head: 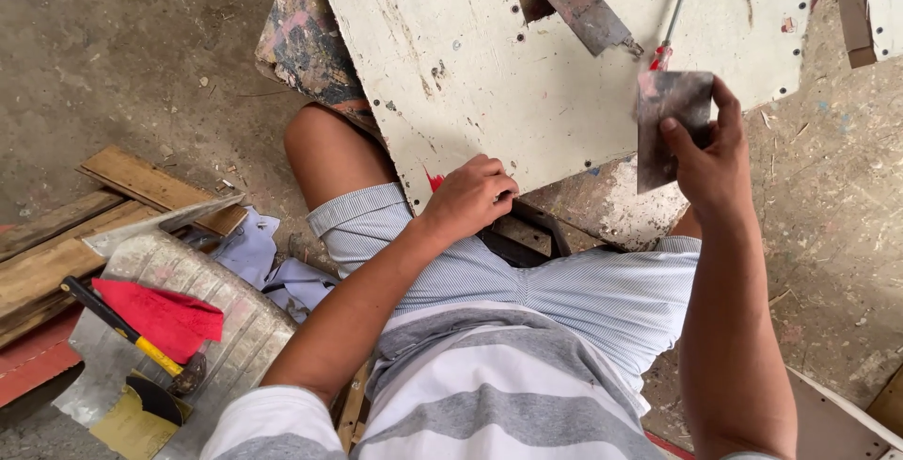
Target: Finishing the edges of a large letter 'G' cutout by scraping and cleaning with a putty knife and screwdriver.
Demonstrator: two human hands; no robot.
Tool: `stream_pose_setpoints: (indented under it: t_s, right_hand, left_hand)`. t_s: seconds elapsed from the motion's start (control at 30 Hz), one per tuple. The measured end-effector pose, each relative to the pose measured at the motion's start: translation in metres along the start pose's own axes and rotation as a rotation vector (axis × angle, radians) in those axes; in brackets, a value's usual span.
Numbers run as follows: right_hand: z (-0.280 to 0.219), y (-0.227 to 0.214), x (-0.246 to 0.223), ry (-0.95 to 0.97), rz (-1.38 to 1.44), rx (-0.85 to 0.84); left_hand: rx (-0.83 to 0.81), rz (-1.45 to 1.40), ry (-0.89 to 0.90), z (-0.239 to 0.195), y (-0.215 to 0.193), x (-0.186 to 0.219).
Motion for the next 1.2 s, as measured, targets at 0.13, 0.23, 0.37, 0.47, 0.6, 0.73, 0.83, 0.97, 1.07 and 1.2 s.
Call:
stream_pose_setpoints:
  t_s: [0.13,0.23,0.37,0.47,0.6,0.73,0.83,0.97,1.07,1.2]
  right_hand:
    - [0.014,0.009,-0.017,0.094,-0.083,0.018]
    - [0.045,0.027,0.002,0.091,0.263,-0.04]
    - [0.078,0.058,0.016,0.097,0.526,-0.013]
    - [0.07,0.072,-0.008,0.005,0.322,0.004]
    - [0.064,0.06,-0.007,-0.373,-0.456,0.273]
    - [0.051,0.042,0.002,-0.156,-0.726,0.273]
    - [0.047,0.034,0.013,-0.135,-0.636,0.169]
    - [0.05,0.011,0.033,-0.16,-0.373,0.137]
    - [0.023,-0.007,0.015,-0.165,-0.129,0.076]
    - [-0.001,-0.027,0.007,-0.13,0.11,0.037]
  left_hand:
    - [-0.035,0.031,-0.036,0.002,0.008,0.002]
    - [-0.053,0.012,-0.052,0.0,0.011,0.0]
    - [0.107,-0.118,0.052,-0.004,0.009,0.001]
    - [0.223,-0.174,0.13,-0.005,0.007,0.001]
    - [0.19,-0.228,0.114,-0.007,0.005,-0.002]
    - [0.158,-0.284,0.051,-0.007,0.002,-0.005]
    - [0.195,-0.394,0.016,-0.005,-0.001,-0.007]
    - [0.206,-0.374,0.045,-0.005,-0.008,-0.003]
    - [0.187,-0.351,0.047,-0.005,-0.009,0.002]
    - [0.19,-0.286,0.047,-0.007,-0.001,-0.002]
Point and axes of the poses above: each hand's wrist, its own z-axis towards the middle knuckle, its own y-axis out of the palm, x = y × z, the point moved 4 cm from there along z, towards the middle knuckle, and after that the axes turned 6 degrees about x, right-handed, at the moved point
